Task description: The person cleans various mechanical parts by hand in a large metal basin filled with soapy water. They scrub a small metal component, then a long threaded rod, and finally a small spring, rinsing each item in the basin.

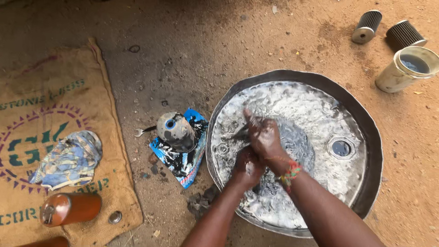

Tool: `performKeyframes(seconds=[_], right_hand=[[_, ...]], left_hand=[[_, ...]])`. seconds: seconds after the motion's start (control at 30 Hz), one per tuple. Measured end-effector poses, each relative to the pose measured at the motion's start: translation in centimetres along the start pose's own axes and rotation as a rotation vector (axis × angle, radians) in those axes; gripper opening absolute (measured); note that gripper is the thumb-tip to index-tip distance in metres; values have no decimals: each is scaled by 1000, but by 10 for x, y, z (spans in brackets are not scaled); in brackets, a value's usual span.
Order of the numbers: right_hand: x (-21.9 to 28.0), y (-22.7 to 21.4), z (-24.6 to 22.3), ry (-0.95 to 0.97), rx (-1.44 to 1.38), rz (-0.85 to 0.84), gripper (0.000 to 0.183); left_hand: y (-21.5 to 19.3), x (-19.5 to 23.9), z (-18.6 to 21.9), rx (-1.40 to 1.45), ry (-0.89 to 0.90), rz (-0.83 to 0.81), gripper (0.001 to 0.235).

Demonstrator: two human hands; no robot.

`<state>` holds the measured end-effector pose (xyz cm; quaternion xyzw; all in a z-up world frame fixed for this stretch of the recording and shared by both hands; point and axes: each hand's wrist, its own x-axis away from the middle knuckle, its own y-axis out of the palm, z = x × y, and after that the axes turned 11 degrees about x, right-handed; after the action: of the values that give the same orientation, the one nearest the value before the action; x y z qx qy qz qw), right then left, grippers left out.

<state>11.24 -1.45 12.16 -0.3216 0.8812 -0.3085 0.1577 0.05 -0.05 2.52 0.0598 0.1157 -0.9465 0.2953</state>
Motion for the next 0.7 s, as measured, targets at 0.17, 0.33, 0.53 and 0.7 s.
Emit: performKeyframes(seconds=[0.17,0.33,0.53,0.7], right_hand=[[-2,-44,-3,370,-721,-76,48],[6,-49,-1,396,-506,-48,61],[5,-61,-9,430,-690,-54,51],[2,-65,-17,285,-707,71,53]], left_hand=[[-4,-19,0,375,-156,-321,16],[14,-11,-24,1644,-304,-135,13],[-3,-15,62,341,-467,-278,12],[-1,-11,111,4,-411,-24,17]])
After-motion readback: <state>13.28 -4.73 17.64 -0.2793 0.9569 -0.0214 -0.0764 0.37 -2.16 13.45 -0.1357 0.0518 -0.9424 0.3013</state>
